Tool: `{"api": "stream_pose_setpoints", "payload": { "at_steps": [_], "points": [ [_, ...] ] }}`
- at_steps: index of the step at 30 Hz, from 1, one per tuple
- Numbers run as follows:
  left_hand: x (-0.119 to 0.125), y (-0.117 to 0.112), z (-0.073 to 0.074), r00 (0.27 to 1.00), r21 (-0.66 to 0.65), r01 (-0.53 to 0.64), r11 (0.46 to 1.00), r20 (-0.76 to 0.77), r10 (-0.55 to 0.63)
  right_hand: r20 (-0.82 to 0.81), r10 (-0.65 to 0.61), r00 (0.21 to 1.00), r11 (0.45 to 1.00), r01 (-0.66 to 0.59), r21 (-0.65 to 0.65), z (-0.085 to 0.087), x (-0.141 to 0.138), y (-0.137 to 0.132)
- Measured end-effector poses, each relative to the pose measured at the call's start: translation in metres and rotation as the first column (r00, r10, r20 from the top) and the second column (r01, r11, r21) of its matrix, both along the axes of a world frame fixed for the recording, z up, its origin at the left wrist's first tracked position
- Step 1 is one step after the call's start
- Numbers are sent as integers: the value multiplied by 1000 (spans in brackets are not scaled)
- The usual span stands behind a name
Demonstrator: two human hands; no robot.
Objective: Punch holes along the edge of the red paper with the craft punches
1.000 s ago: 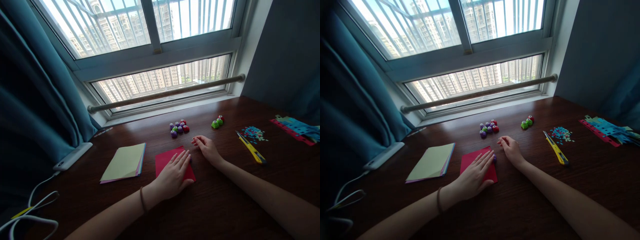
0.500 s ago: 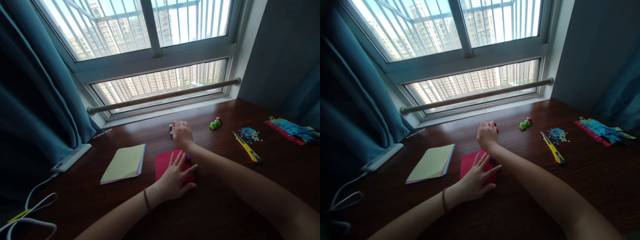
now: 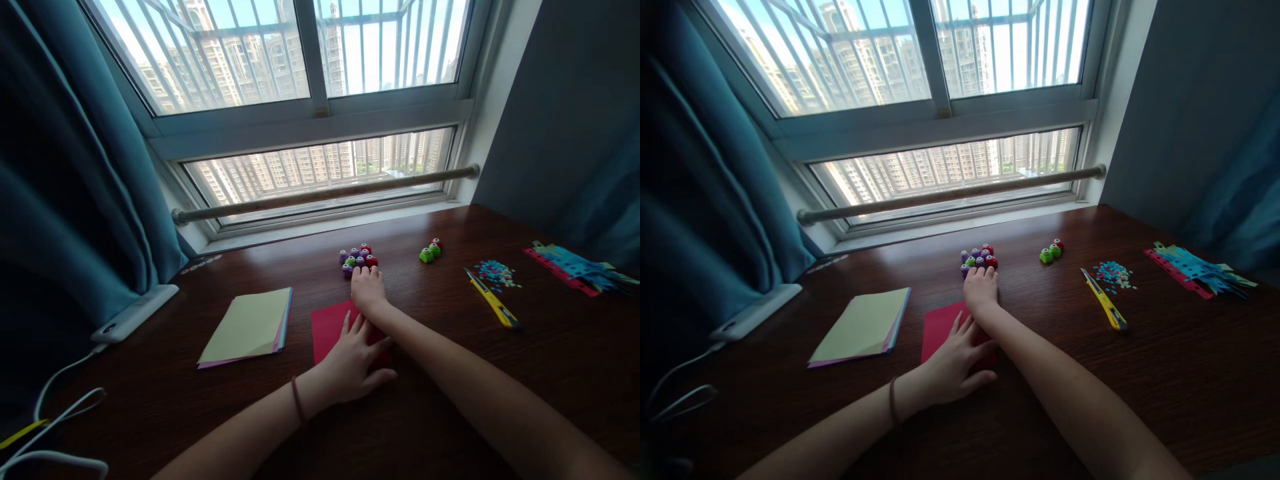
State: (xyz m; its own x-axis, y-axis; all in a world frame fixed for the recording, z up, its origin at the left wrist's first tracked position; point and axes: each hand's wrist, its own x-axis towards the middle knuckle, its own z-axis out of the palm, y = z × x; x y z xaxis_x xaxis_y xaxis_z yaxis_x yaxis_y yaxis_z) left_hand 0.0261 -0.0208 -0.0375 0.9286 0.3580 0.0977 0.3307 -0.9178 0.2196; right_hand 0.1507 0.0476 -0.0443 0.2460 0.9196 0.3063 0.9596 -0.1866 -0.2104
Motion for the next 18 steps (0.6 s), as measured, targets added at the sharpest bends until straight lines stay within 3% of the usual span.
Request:
{"api": "stream_pose_setpoints", "payload": {
  "at_steps": [10,18],
  "points": [
    [-1,-1,-2,1000,21,-10,1000,16,10,-23,2,1000,1000,-2,-30,0,-1,0],
    [-2,1,-7,1000,-24,-22,999,-10,22,-154,103,983,994,-99,39,1,5,0]
  ]
}}
